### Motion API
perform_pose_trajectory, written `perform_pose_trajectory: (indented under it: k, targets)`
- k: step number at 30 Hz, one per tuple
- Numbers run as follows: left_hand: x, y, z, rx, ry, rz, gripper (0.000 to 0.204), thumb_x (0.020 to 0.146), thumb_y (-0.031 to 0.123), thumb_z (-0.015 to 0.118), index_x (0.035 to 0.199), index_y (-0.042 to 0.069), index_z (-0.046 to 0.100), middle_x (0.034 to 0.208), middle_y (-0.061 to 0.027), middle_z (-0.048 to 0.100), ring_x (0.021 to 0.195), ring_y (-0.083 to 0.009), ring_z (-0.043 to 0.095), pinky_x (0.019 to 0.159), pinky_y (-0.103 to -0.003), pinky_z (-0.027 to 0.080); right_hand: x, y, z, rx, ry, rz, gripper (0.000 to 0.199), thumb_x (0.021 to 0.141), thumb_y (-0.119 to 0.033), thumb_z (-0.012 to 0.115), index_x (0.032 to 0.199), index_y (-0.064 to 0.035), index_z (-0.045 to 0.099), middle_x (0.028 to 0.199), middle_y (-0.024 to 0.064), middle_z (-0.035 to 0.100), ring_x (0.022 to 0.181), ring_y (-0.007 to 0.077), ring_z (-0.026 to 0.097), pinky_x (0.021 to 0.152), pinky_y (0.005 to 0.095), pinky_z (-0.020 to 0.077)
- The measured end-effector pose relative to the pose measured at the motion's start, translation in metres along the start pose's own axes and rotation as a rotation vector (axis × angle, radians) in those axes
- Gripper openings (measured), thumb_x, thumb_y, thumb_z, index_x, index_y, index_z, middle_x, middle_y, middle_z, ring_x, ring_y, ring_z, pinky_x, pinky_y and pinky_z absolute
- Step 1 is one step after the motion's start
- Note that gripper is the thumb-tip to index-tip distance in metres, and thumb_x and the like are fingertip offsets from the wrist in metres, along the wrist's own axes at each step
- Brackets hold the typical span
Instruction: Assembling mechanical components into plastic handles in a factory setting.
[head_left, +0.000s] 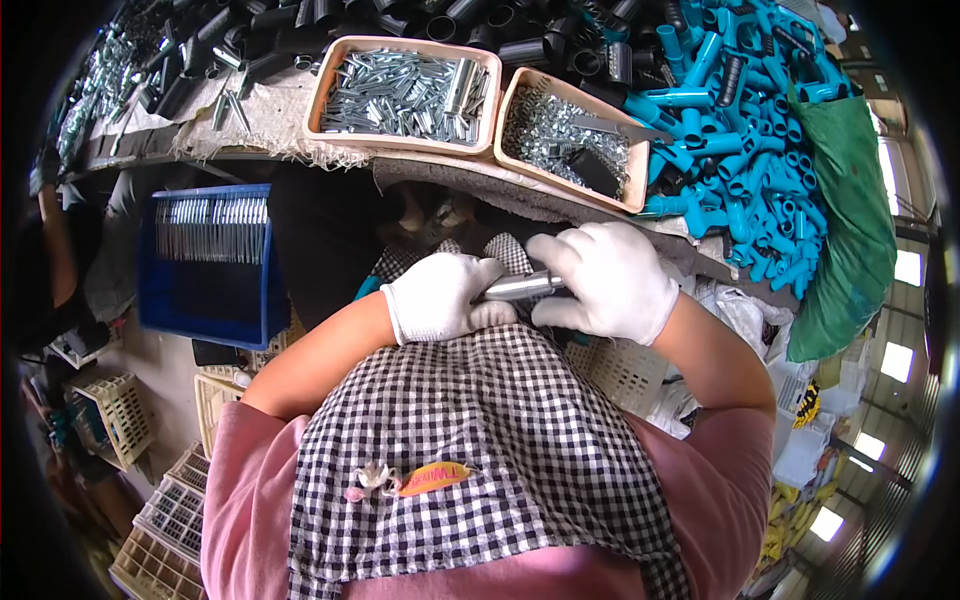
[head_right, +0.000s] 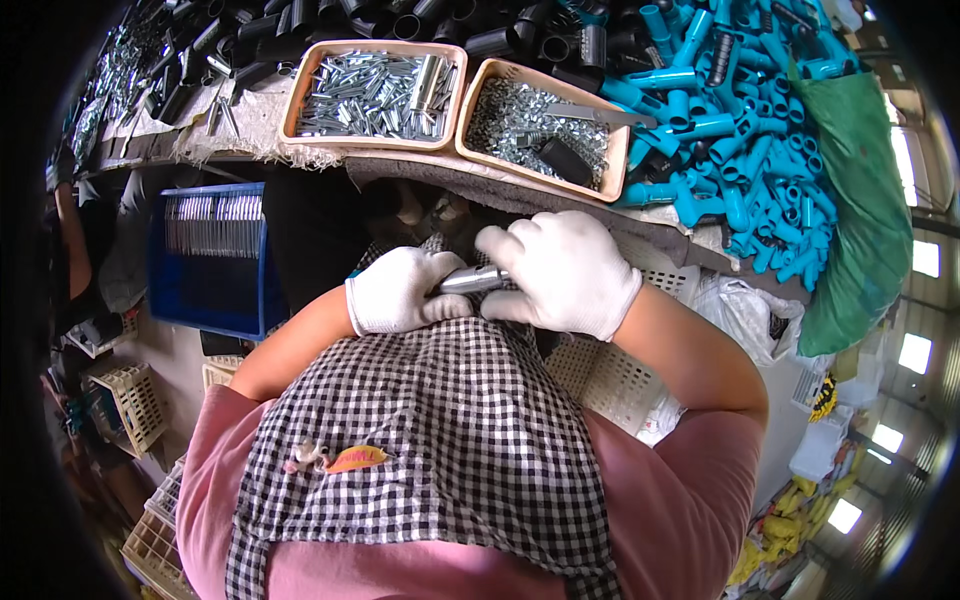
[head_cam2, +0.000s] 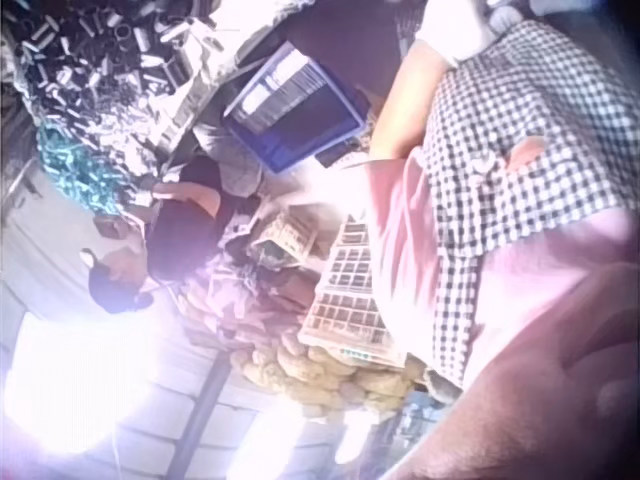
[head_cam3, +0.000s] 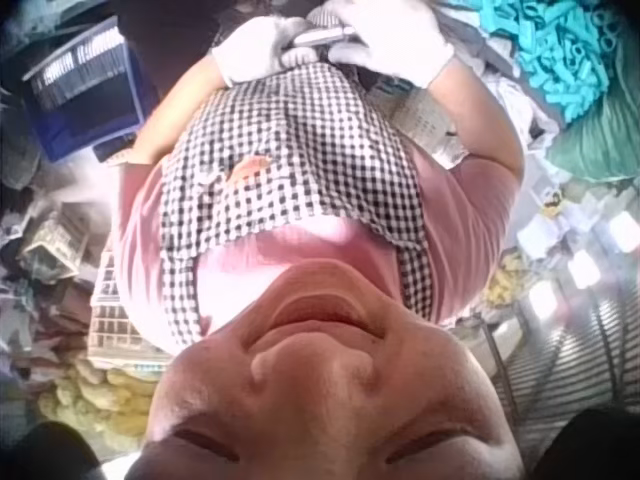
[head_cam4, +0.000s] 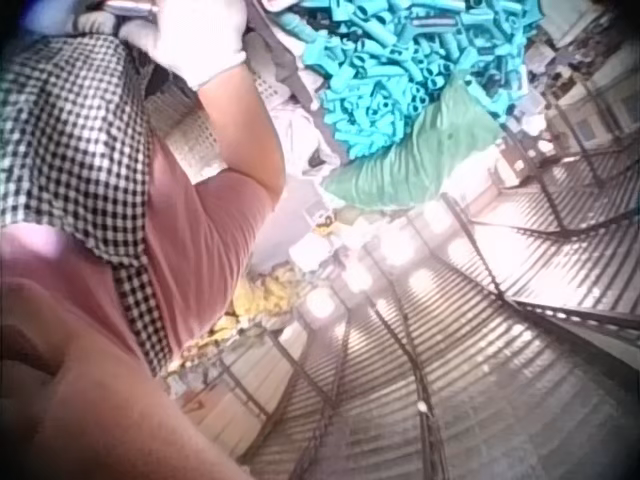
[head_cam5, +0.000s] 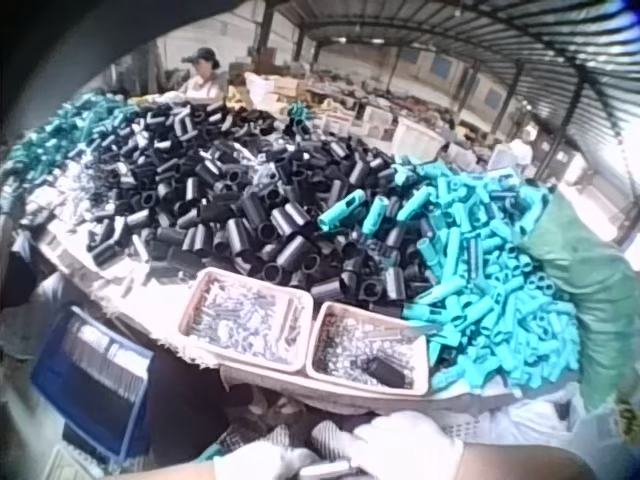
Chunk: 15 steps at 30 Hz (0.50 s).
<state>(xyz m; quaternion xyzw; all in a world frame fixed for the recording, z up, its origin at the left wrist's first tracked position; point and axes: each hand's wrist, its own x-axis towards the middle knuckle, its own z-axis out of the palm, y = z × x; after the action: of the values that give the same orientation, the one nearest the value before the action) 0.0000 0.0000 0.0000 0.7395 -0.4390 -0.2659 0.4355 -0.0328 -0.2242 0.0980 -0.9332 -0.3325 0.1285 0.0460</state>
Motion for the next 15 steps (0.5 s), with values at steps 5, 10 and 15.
perform_pose_trajectory:
  k: [5, 10, 15]
  targets:
    - [0.002, -0.002, 0.002, -0.007, 0.036, 0.055, 0.049, 0.087, 0.048, 0.065, 0.088, -0.001, 0.058, 0.069, -0.0223, 0.061, 0.067, -0.0421, 0.063, 0.06, -0.047, 0.05, -0.002, 0.005, 0.021, 0.001, 0.092, -0.078, 0.036, 0.078, -0.041, 0.07, 0.093, -0.0096, 0.061, 0.066, 0.006, 0.06, 0.06, 0.0242, 0.064, 0.056, 0.0383, 0.0498]
    - [0.001, 0.001, 0.007, 0.097, 0.062, 0.01, 0.041, 0.087, 0.04, 0.066, 0.086, 0.0, 0.057, 0.067, -0.0215, 0.062, 0.065, -0.0412, 0.063, 0.061, -0.048, 0.051, 0.015, 0.008, 0.011, 0.363, -0.227, 0.161, 0.04, 0.092, -0.038, 0.055, 0.078, -0.0013, 0.061, 0.062, 0.0142, 0.062, 0.053, 0.0285, 0.063, 0.054, 0.0382, 0.0508]
    - [-0.008, 0.001, -0.009, 0.076, 0.187, -0.005, 0.049, 0.087, 0.05, 0.065, 0.087, 0.002, 0.057, 0.073, -0.0211, 0.061, 0.07, -0.041, 0.063, 0.063, -0.046, 0.05, 0.019, 0.01, 0.004, 1.206, -0.277, 0.451, 0.047, 0.101, -0.042, 0.044, 0.086, -0.0005, 0.061, 0.066, 0.005, 0.061, 0.052, 0.0135, 0.058, 0.053, 0.027, 0.047]
